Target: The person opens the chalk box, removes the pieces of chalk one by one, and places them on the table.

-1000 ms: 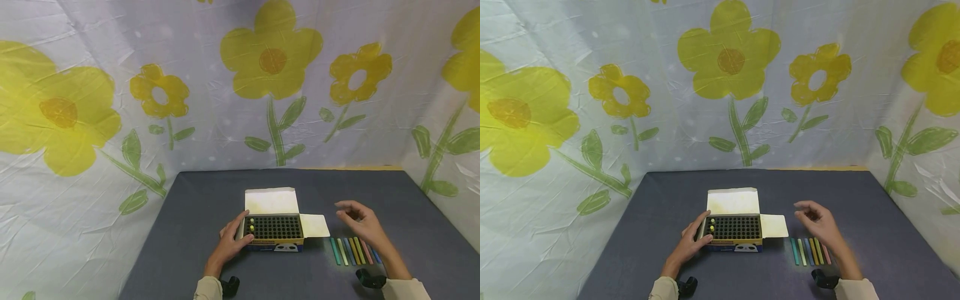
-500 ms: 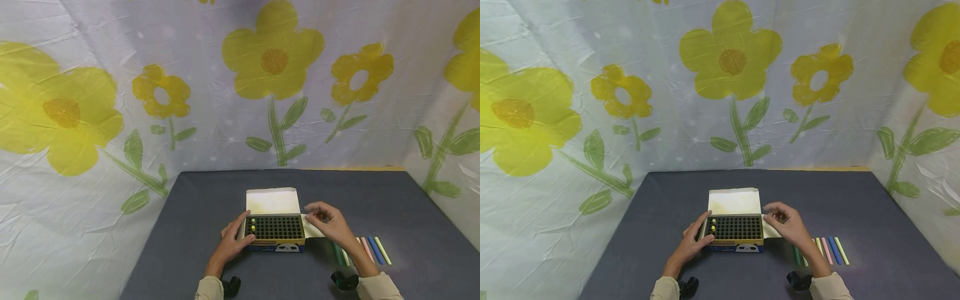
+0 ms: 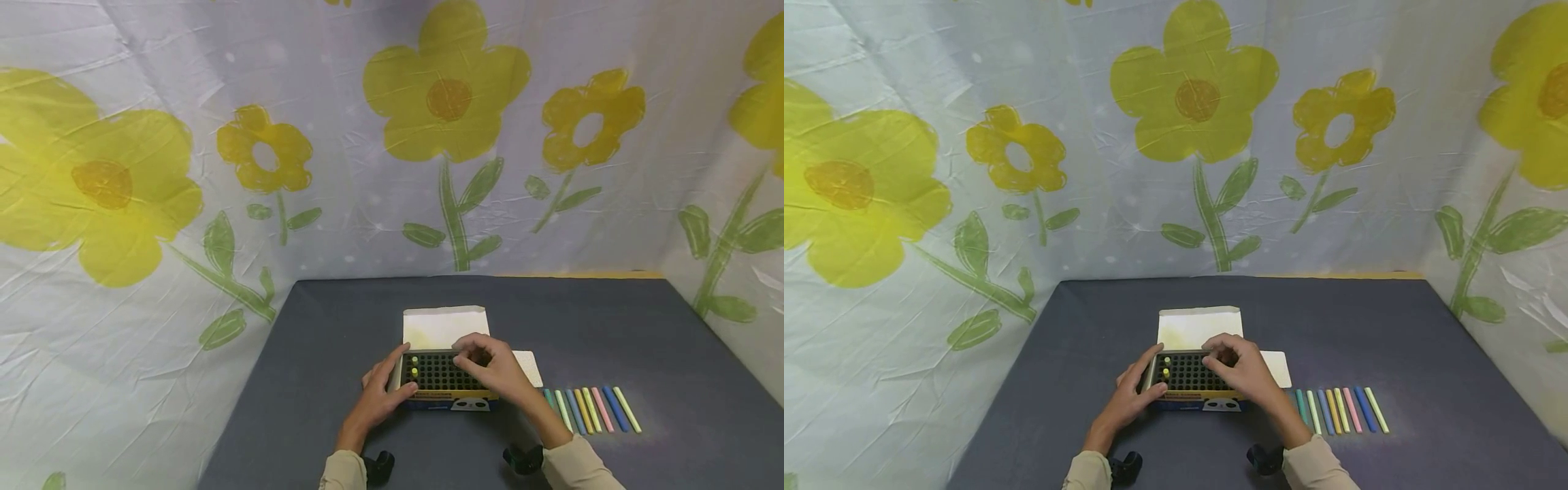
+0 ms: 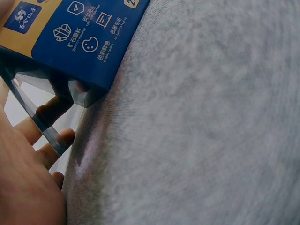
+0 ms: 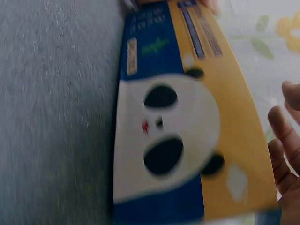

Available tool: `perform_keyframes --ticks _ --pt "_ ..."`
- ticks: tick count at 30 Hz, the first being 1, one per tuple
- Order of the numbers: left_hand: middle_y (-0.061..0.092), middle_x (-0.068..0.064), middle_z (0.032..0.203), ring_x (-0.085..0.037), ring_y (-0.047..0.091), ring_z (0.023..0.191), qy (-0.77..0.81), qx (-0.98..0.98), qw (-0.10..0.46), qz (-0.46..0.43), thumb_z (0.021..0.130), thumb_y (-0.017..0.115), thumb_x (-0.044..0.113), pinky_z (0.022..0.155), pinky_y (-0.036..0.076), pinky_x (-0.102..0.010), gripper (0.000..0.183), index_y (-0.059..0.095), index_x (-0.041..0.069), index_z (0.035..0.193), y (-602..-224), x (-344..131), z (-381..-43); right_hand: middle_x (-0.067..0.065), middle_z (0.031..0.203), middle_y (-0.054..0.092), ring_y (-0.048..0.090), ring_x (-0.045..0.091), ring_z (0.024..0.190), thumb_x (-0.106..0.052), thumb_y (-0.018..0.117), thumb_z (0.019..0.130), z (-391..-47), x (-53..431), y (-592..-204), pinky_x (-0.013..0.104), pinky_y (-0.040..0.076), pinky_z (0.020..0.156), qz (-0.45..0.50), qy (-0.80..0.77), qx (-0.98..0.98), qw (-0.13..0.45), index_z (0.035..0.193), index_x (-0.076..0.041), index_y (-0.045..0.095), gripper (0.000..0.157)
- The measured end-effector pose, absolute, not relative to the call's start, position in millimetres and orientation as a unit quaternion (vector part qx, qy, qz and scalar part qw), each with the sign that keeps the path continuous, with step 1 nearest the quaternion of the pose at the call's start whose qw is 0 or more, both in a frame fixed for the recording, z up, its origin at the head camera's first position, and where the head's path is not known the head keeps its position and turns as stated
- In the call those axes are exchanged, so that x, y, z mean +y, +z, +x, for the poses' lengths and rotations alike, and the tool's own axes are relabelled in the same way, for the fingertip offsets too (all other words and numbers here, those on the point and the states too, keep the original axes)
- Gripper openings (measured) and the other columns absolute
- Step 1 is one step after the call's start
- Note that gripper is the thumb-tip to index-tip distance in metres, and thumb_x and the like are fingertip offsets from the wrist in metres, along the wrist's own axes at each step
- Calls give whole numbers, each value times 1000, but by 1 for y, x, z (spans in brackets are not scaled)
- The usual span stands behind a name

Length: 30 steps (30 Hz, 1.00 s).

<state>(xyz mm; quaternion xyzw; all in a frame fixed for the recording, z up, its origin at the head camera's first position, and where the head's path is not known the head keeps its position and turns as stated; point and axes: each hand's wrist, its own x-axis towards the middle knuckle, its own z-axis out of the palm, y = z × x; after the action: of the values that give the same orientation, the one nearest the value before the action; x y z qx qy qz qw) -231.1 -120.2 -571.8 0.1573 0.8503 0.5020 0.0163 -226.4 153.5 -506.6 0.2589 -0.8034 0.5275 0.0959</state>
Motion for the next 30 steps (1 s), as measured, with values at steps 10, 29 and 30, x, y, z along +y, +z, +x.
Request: perform_keyframes --ticks 10,29,30 --pt "46 0 157 -33 40 141 507 847 20 160 91 71 43 109 14 -65 73 36 48 155 -572 -120 -233 2 91 68 55 4 72 -11 75 93 -232 121 -509 25 50 67 260 473 -840 59 112 -5 73 21" --pt "51 1 153 -30 43 137 508 847 18 156 90 71 44 108 16 -63 72 39 46 154 -575 -121 -235 -4 84 73 60 13 80 -17 84 83 -233 83 -512 49 39 80 250 355 -894 114 94 -18 80 11" --pt "52 1 153 -30 43 137 508 847 18 157 90 71 44 109 16 -63 72 39 46 154 -574 -121 -235 -5 83 72 59 12 79 -17 84 83 -232 82 -512 47 38 79 247 350 -896 115 92 -18 80 10"
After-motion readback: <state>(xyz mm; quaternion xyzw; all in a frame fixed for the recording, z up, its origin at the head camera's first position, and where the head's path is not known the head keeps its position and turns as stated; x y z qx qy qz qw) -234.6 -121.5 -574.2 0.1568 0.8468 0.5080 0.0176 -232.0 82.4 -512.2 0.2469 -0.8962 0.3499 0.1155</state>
